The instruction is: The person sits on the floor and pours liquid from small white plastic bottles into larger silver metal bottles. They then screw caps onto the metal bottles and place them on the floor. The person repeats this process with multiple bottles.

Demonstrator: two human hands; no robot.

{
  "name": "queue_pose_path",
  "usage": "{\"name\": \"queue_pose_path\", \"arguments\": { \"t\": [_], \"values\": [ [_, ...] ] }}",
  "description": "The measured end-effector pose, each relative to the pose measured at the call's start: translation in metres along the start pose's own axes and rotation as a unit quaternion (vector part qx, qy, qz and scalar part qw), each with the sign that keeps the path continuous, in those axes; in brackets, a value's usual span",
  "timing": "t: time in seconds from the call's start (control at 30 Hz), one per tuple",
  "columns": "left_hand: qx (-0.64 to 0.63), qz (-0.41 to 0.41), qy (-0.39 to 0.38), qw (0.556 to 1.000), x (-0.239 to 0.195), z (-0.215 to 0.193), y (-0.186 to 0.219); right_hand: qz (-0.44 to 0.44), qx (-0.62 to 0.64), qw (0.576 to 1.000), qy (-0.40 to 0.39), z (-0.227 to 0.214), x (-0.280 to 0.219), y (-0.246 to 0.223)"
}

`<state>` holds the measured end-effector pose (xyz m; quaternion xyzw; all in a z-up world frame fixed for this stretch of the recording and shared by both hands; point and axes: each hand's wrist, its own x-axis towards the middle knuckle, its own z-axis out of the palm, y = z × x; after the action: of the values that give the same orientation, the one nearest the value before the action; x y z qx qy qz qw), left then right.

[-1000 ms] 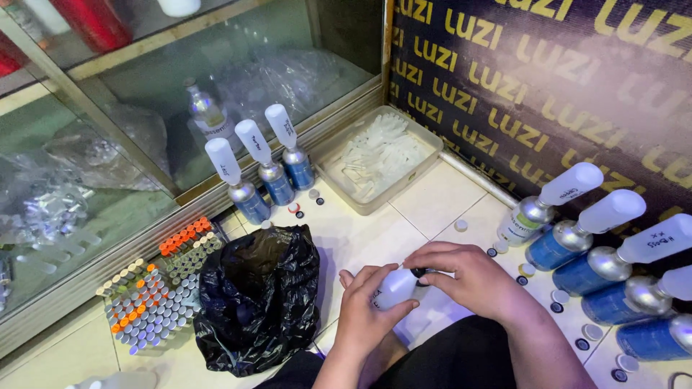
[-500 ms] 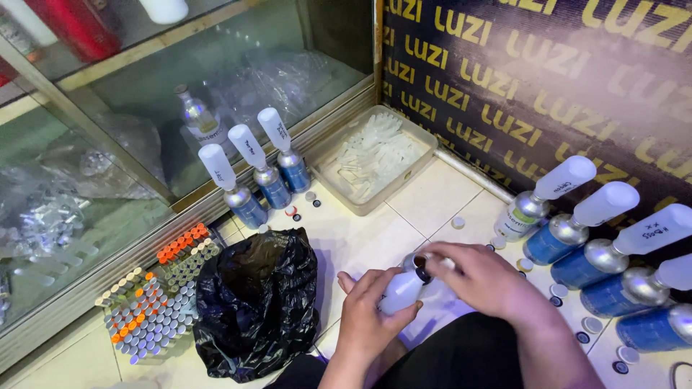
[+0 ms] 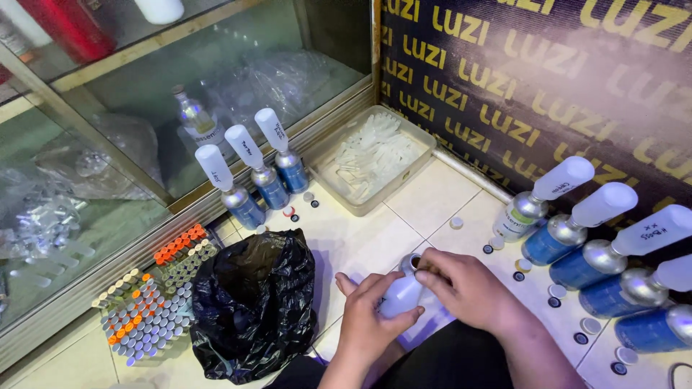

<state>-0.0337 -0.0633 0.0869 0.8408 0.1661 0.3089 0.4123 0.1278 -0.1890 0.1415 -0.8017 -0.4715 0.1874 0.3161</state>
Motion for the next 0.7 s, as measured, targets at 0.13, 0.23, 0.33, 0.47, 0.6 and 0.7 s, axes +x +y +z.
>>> {"name": "queue_pose_path", "arguments": {
  "t": [0.13, 0.23, 0.33, 0.47, 0.6, 0.7],
  "values": [
    [-0.036, -0.089, -0.055, 0.994, 0.007, -0.012, 0.03, -0.088, -0.053, 0.993, 0.058, -0.007, -0.003, -0.002],
    [-0.1, -0.085, -0.093, 0.987, 0.007, -0.013, 0.033, -0.211, 0.034, 0.975, 0.06, -0.007, -0.003, -0.004],
    [-0.044, -0.04, -0.075, 0.995, 0.002, -0.006, 0.027, -0.257, 0.001, 0.962, 0.094, 0.013, 0.005, 0.0],
    [0.085, 0.048, 0.032, 0.995, -0.005, 0.012, 0.017, -0.012, -0.098, 0.99, 0.1, 0.027, 0.015, 0.004],
    [0.173, 0.077, 0.043, 0.981, -0.012, 0.021, 0.002, 0.148, -0.162, 0.975, 0.029, 0.031, 0.021, -0.008],
    [0.035, -0.011, -0.044, 0.998, 0.004, -0.002, 0.023, -0.011, -0.087, 0.991, 0.102, 0.033, 0.013, 0.009]
  ]
}}
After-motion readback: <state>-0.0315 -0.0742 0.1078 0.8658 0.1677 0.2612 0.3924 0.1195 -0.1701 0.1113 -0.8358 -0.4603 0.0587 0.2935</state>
